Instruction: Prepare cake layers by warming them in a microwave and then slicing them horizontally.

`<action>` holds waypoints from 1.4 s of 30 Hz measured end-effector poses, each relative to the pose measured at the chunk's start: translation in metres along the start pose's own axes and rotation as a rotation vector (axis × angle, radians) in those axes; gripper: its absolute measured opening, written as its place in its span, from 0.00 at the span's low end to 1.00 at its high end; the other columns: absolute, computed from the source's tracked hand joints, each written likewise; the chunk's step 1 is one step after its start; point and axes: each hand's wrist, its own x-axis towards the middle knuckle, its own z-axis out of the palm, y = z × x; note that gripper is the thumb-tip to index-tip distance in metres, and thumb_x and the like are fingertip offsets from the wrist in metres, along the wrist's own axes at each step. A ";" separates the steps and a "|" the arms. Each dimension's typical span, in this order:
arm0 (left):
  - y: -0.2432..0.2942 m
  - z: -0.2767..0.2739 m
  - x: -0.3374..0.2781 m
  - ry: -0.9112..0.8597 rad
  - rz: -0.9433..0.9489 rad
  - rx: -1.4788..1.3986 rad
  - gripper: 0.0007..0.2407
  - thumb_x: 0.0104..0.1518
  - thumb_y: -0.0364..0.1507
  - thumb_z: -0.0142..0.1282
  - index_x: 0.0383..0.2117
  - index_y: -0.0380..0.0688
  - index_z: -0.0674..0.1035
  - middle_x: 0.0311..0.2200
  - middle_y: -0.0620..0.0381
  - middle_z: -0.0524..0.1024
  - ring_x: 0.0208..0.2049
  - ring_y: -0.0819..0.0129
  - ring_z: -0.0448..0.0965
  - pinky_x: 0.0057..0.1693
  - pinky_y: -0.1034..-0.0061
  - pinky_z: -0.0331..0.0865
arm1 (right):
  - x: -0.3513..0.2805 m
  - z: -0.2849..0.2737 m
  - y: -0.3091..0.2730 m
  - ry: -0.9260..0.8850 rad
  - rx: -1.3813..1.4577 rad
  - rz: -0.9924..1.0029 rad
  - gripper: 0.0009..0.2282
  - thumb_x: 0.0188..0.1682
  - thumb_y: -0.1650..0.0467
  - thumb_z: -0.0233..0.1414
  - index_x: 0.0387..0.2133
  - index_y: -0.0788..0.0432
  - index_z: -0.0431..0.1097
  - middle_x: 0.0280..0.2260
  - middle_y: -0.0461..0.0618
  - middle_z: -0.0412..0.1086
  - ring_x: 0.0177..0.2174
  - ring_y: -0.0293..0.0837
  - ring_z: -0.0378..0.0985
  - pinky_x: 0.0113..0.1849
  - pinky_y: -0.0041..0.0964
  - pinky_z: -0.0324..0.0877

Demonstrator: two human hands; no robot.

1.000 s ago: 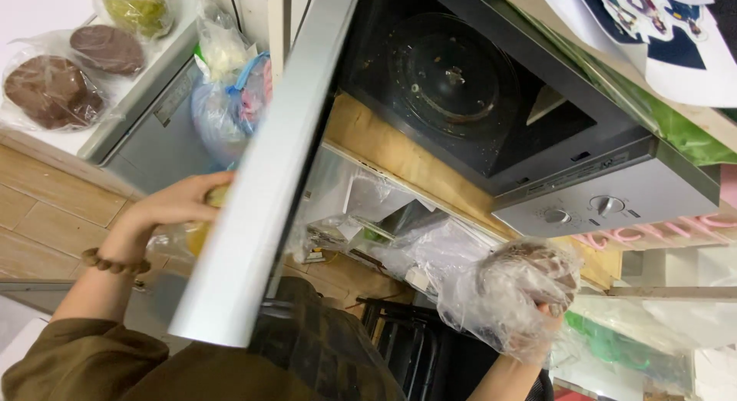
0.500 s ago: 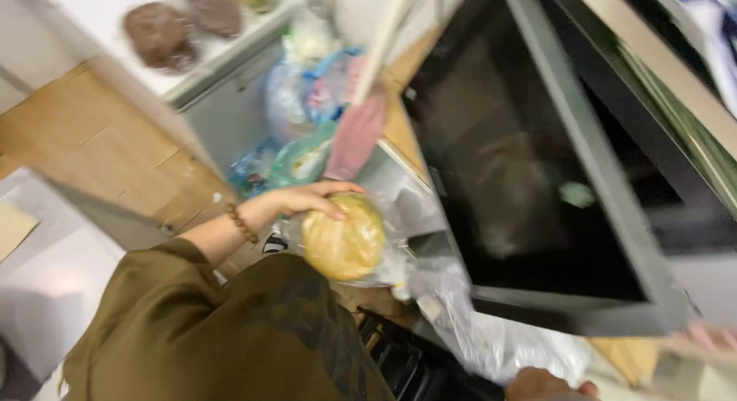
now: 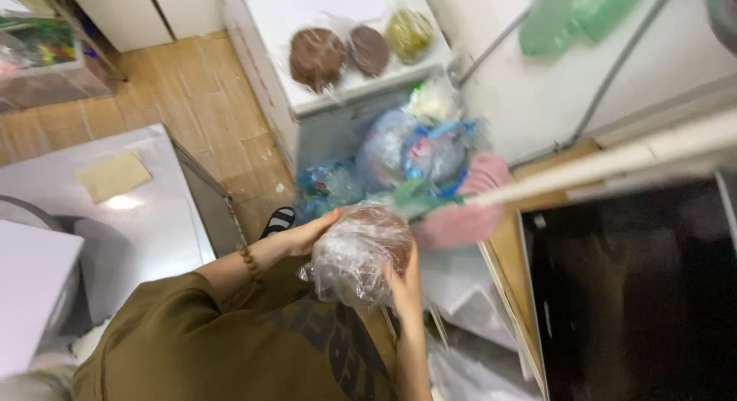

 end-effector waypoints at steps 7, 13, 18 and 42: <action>0.126 -0.147 -0.034 -0.032 -0.397 0.144 0.47 0.45 0.57 0.59 0.70 0.54 0.50 0.70 0.49 0.56 0.69 0.53 0.59 0.68 0.52 0.61 | 0.141 0.159 -0.003 -0.223 0.332 0.245 0.42 0.42 0.69 0.63 0.70 0.55 0.46 0.61 0.58 0.64 0.53 0.50 0.73 0.53 0.42 0.71; 0.221 -0.258 -0.044 0.151 -0.333 0.201 0.39 0.51 0.51 0.63 0.64 0.37 0.66 0.62 0.36 0.71 0.59 0.52 0.77 0.63 0.59 0.71 | 0.254 0.262 -0.027 -0.273 0.520 0.175 0.43 0.41 0.72 0.64 0.70 0.56 0.45 0.62 0.62 0.60 0.53 0.52 0.70 0.53 0.44 0.68; 0.274 -0.301 -0.032 0.232 -0.204 -0.002 0.30 0.56 0.38 0.56 0.65 0.36 0.65 0.62 0.39 0.68 0.55 0.54 0.76 0.63 0.58 0.68 | 0.340 0.270 -0.078 -0.265 0.499 0.128 0.37 0.46 0.72 0.59 0.69 0.56 0.47 0.68 0.57 0.51 0.63 0.51 0.60 0.59 0.47 0.64; 0.361 -0.343 0.162 1.056 0.067 0.362 0.34 0.63 0.56 0.39 0.65 0.41 0.66 0.64 0.40 0.65 0.62 0.51 0.67 0.64 0.52 0.62 | 0.408 0.274 0.147 0.083 0.033 0.506 0.35 0.46 0.47 0.54 0.51 0.70 0.72 0.57 0.63 0.64 0.55 0.55 0.69 0.55 0.44 0.64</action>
